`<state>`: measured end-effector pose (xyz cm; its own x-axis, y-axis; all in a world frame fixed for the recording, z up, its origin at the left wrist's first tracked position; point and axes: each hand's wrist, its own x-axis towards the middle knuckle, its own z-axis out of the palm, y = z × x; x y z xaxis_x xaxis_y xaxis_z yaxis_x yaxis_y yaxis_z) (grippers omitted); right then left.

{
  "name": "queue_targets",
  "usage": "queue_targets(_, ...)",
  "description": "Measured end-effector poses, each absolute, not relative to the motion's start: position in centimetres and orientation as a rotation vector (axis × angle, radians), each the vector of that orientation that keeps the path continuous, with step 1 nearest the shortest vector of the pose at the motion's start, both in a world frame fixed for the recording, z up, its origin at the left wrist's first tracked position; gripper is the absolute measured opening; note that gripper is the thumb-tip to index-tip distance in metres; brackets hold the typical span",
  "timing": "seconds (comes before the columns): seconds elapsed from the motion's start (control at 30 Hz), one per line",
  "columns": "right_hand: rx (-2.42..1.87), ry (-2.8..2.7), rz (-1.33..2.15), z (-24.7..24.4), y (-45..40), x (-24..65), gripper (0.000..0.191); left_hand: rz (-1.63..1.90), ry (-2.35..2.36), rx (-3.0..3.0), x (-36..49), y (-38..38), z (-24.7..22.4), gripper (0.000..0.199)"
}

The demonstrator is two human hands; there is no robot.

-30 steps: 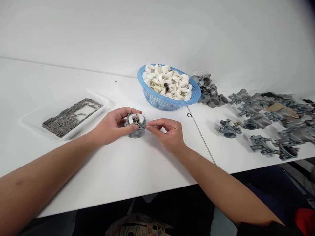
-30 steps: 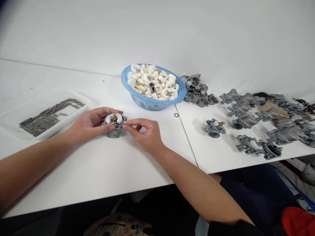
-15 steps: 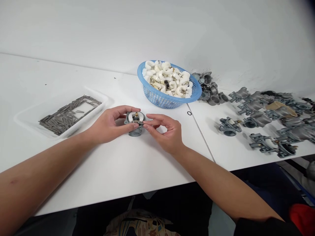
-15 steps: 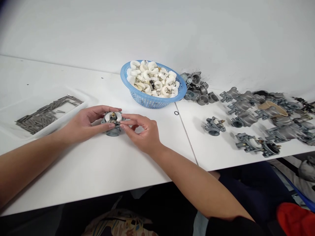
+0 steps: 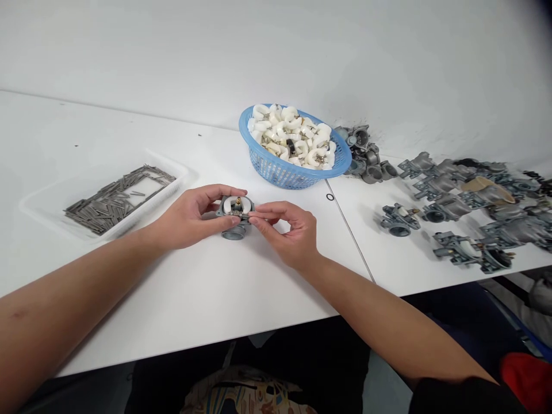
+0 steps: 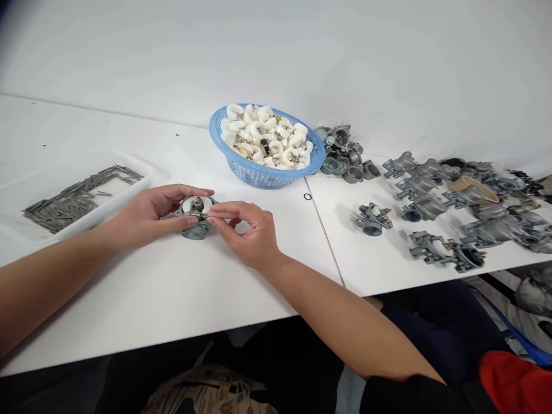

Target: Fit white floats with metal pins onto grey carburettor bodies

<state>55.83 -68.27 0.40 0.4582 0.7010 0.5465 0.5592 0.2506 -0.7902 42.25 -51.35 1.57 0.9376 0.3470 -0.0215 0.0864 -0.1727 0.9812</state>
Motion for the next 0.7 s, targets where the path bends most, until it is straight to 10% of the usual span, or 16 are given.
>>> queue_targets(0.7,-1.468,-1.449,-0.264,0.44,-68.44,55.57,0.007,0.222,0.282,1.66,42.22,-50.51,0.98,0.05)
